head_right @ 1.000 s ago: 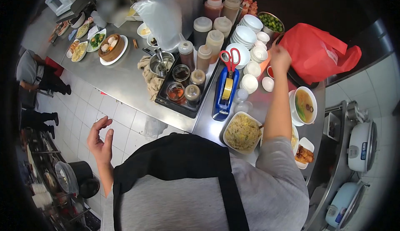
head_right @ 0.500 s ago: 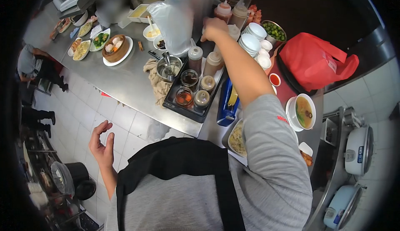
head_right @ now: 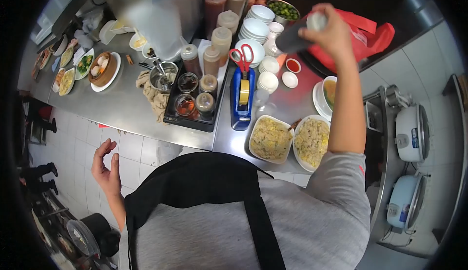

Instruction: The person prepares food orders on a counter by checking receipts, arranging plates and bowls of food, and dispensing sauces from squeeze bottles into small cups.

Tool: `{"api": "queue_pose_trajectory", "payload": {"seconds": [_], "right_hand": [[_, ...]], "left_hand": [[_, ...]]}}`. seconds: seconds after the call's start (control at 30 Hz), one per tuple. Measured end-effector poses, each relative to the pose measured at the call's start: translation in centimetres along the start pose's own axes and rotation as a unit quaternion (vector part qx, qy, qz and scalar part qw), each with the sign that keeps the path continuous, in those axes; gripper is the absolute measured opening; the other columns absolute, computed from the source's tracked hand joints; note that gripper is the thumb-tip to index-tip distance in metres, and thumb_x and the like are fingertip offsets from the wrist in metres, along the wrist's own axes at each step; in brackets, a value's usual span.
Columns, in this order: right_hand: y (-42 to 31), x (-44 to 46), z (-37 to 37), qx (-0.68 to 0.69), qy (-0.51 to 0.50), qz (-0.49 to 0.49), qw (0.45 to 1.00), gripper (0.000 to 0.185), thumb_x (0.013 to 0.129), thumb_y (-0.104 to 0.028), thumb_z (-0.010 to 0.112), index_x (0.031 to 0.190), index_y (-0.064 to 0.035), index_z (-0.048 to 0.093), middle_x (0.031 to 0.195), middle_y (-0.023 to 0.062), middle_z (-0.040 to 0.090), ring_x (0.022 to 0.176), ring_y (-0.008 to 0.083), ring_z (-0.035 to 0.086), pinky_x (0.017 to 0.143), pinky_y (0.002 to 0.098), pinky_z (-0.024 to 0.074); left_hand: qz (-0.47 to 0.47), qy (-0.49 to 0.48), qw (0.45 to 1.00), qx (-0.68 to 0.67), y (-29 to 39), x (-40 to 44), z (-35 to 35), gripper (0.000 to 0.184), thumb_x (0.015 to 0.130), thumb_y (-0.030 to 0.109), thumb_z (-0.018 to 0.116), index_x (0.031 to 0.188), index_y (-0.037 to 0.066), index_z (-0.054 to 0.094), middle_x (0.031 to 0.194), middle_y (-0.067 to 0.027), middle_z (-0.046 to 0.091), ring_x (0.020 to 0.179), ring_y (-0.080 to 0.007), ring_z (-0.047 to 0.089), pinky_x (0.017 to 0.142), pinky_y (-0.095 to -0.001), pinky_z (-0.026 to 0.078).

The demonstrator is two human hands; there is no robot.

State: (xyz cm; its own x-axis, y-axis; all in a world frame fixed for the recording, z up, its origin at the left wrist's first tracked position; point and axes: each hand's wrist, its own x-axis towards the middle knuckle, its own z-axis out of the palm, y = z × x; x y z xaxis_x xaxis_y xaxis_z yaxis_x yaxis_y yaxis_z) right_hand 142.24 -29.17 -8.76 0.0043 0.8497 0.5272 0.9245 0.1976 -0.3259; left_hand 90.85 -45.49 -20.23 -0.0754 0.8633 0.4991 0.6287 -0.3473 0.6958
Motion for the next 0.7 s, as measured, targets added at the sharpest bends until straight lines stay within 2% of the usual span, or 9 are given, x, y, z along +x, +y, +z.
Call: {"api": "queue_pose_trajectory", "payload": {"seconds": [0.07,0.13,0.2,0.3,0.4,0.5,0.6,0.63,0.7], "right_hand": [[1.9,-4.1,1.5,-0.059,-0.036,0.056,0.996,0.061,0.050,-0.020,0.080,0.103,-0.0053,0.053,0.092,0.0160,0.061,0.085,0.0297,0.061,0.073,0.0368,0.0485],[4.4,-8.2,3.7,-0.035,-0.062,0.119,0.990,0.062,0.048,-0.018,0.081,0.101,-0.0054,0.053,0.093,0.0175,0.060,0.086,0.0333,0.059,0.075,0.0395,0.0476],[6.4,-11.2,5.4,-0.043,-0.092,0.129,0.986,0.065,0.047,-0.018,0.082,0.103,-0.0067,0.052,0.095,0.0170,0.060,0.090,0.0342,0.057,0.079,0.0386,0.0458],[8.6,-15.3,7.7,-0.076,-0.075,0.133,0.985,0.073,0.046,-0.011,0.083,0.111,-0.0062,0.050,0.097,0.0112,0.059,0.088,0.0234,0.057,0.081,0.0338,0.0449],[10.0,-17.7,8.1,0.054,0.048,0.188,0.980,0.077,0.047,-0.014,0.084,0.113,-0.0042,0.047,0.101,0.0129,0.059,0.098,0.0272,0.055,0.085,0.0351,0.0428],[13.8,-21.1,10.8,0.251,0.075,0.213,0.941,0.077,0.050,-0.012,0.085,0.115,-0.0026,0.047,0.104,0.0091,0.058,0.099,0.0206,0.055,0.087,0.0333,0.0422],[13.9,-21.5,12.7,0.348,-0.033,0.259,0.900,0.071,0.055,-0.011,0.082,0.116,-0.0039,0.048,0.105,0.0075,0.057,0.098,0.0174,0.054,0.086,0.0322,0.0428],[12.9,-20.7,12.6,0.350,-0.038,0.277,0.894,0.065,0.057,-0.011,0.081,0.113,-0.0038,0.049,0.101,0.0071,0.059,0.093,0.0169,0.056,0.083,0.0309,0.0441],[14.8,-20.8,14.4,0.350,0.026,0.285,0.892,0.060,0.059,-0.011,0.079,0.110,-0.0043,0.050,0.097,0.0063,0.059,0.089,0.0166,0.057,0.081,0.0308,0.0449]], "left_hand": [[0.008,-0.008,1.000,-0.008,0.3,0.4,0.4,0.029,0.074,0.003,0.064,0.101,-0.002,0.059,0.089,-0.0131,0.063,0.085,-0.0215,0.061,0.078,-0.0305,0.045],[0.015,-0.020,1.000,-0.004,0.6,0.7,0.7,0.029,0.074,0.002,0.063,0.101,-0.002,0.059,0.090,-0.0131,0.063,0.085,-0.0217,0.060,0.079,-0.0306,0.045],[0.020,-0.036,0.999,0.011,1.1,1.0,0.9,0.029,0.074,0.002,0.063,0.102,-0.002,0.059,0.090,-0.0131,0.063,0.085,-0.0218,0.060,0.079,-0.0308,0.045],[0.022,-0.034,0.999,0.013,1.2,1.2,0.9,0.029,0.074,0.003,0.064,0.102,-0.002,0.059,0.089,-0.0131,0.063,0.084,-0.0217,0.060,0.079,-0.0306,0.044],[0.008,-0.034,0.999,0.014,1.4,1.2,1.0,0.029,0.074,0.003,0.064,0.102,-0.003,0.059,0.090,-0.0133,0.063,0.084,-0.0219,0.060,0.079,-0.0304,0.044],[0.009,-0.038,0.999,0.021,1.4,1.1,1.2,0.029,0.074,0.004,0.065,0.102,-0.003,0.059,0.091,-0.0135,0.062,0.085,-0.0222,0.060,0.079,-0.0305,0.044],[0.014,-0.048,0.998,0.023,2.1,1.3,1.6,0.029,0.074,0.004,0.065,0.101,-0.003,0.059,0.092,-0.0136,0.062,0.085,-0.0223,0.060,0.080,-0.0309,0.044],[0.015,-0.048,0.998,0.025,2.2,1.4,1.6,0.028,0.074,0.003,0.065,0.101,-0.003,0.059,0.092,-0.0136,0.062,0.085,-0.0223,0.060,0.080,-0.0309,0.044],[0.019,-0.047,0.998,0.027,2.3,1.5,1.7,0.028,0.075,0.003,0.064,0.102,-0.003,0.058,0.092,-0.0137,0.062,0.085,-0.0224,0.060,0.080,-0.0310,0.044]]}}
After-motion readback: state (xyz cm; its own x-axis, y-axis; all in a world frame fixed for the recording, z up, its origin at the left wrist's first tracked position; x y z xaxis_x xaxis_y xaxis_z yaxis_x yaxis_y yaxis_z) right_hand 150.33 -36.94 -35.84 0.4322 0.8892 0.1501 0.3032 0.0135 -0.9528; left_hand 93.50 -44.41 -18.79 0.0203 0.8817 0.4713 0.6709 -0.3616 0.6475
